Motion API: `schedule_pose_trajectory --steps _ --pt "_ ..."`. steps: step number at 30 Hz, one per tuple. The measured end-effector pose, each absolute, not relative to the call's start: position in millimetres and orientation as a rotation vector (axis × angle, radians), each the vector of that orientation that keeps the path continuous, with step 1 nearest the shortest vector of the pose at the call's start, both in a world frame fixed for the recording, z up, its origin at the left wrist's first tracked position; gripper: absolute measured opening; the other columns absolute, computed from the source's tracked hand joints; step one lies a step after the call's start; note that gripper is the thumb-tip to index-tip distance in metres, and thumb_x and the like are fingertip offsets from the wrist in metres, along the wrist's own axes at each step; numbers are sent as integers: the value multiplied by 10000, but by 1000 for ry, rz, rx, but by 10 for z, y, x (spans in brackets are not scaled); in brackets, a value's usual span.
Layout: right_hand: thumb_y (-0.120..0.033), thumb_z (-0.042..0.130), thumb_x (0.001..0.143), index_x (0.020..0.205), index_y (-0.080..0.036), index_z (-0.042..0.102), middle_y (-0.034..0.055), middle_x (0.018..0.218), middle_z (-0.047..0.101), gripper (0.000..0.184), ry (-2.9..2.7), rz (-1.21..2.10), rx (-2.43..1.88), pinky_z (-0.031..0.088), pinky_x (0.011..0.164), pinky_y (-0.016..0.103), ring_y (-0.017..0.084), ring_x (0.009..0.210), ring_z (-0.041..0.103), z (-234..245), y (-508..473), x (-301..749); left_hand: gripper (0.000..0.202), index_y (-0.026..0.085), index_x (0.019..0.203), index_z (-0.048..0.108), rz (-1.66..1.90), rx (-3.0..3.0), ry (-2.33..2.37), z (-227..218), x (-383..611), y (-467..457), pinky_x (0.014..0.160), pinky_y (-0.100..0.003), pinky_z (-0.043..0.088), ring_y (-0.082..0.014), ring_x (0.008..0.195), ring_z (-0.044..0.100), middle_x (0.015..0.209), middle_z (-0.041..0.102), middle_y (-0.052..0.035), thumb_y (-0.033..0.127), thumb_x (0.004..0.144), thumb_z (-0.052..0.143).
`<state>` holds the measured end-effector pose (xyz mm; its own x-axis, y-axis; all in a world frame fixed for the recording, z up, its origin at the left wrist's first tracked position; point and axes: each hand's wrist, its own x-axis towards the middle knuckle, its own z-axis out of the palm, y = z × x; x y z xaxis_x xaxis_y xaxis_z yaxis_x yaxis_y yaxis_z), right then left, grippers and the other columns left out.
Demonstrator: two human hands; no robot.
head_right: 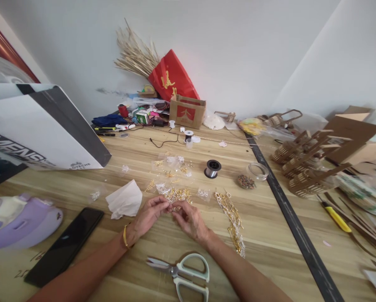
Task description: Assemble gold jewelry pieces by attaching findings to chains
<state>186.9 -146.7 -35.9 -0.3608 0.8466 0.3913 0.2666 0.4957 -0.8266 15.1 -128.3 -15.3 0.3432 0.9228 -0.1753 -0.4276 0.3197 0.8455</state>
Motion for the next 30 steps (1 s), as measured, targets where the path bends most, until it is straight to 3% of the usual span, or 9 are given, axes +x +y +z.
schedule_pose_trajectory --steps 6,14,30 --pt "-233 537 871 965 -196 595 50 851 664 115 -1848 850 -952 508 602 240 139 700 624 -384 -1436 1878 155 119 691 654 1011 801 750 -153 146 -1280 690 -266 423 -128 661 580 674 663 -31 242 661 743" --pt "-218 496 898 914 -183 616 52 792 630 126 -1953 688 -942 483 646 268 150 712 587 -370 -1418 1897 184 106 695 650 964 729 755 -182 148 -1291 704 -266 436 -128 664 591 694 668 -41 240 639 763" --pt "-183 431 899 879 -195 503 34 731 550 76 -2000 491 -864 410 584 268 144 635 492 -363 -1461 1930 210 116 667 634 911 868 812 -157 179 -1293 642 -242 403 -114 621 524 639 601 -13 295 655 744"
